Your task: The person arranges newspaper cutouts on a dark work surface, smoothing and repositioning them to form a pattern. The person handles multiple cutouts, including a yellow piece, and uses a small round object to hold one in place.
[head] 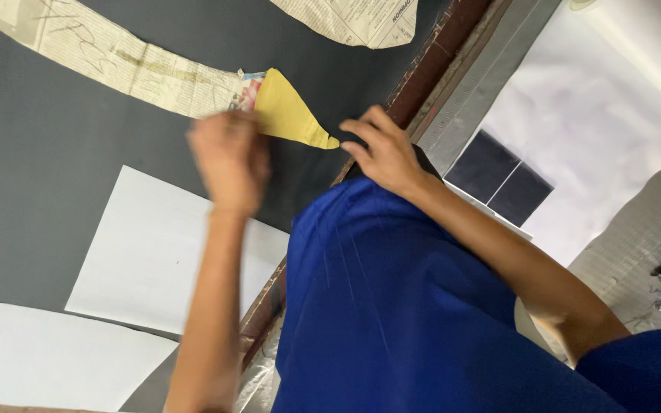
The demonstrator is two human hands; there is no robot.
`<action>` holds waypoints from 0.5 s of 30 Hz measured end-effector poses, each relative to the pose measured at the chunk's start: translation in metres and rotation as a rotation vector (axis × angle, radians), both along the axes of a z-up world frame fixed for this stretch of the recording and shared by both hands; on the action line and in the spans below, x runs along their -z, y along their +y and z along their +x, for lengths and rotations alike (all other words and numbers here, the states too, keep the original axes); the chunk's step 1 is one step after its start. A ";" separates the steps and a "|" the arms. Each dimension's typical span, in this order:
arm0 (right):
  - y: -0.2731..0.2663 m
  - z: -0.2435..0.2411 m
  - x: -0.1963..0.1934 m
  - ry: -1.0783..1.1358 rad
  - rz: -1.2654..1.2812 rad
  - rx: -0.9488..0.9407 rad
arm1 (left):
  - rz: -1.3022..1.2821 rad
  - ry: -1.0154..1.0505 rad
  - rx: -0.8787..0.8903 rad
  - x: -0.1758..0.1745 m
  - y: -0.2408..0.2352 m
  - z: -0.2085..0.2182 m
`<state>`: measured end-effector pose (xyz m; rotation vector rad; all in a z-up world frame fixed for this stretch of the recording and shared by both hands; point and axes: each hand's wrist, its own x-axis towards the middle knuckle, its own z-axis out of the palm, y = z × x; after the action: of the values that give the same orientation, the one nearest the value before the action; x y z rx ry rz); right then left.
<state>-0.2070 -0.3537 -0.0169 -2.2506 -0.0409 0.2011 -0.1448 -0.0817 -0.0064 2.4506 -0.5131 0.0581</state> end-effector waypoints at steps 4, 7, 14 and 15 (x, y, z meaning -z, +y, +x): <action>0.016 0.010 0.000 0.065 -0.088 -0.037 | 0.032 0.134 -0.004 0.001 -0.059 -0.033; 0.016 0.011 -0.003 0.070 -0.062 -0.046 | 0.061 0.154 -0.061 0.002 -0.067 -0.032; 0.011 0.006 -0.010 0.040 -0.004 -0.122 | 0.089 0.162 -0.033 -0.003 -0.065 -0.031; 0.009 0.006 -0.010 0.049 -0.033 -0.180 | 0.101 0.158 -0.024 -0.002 -0.066 -0.032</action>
<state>-0.2009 -0.3444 -0.0074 -2.2738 -0.2161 0.3560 -0.1767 -0.1475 -0.0045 2.5336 -0.4257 -0.1539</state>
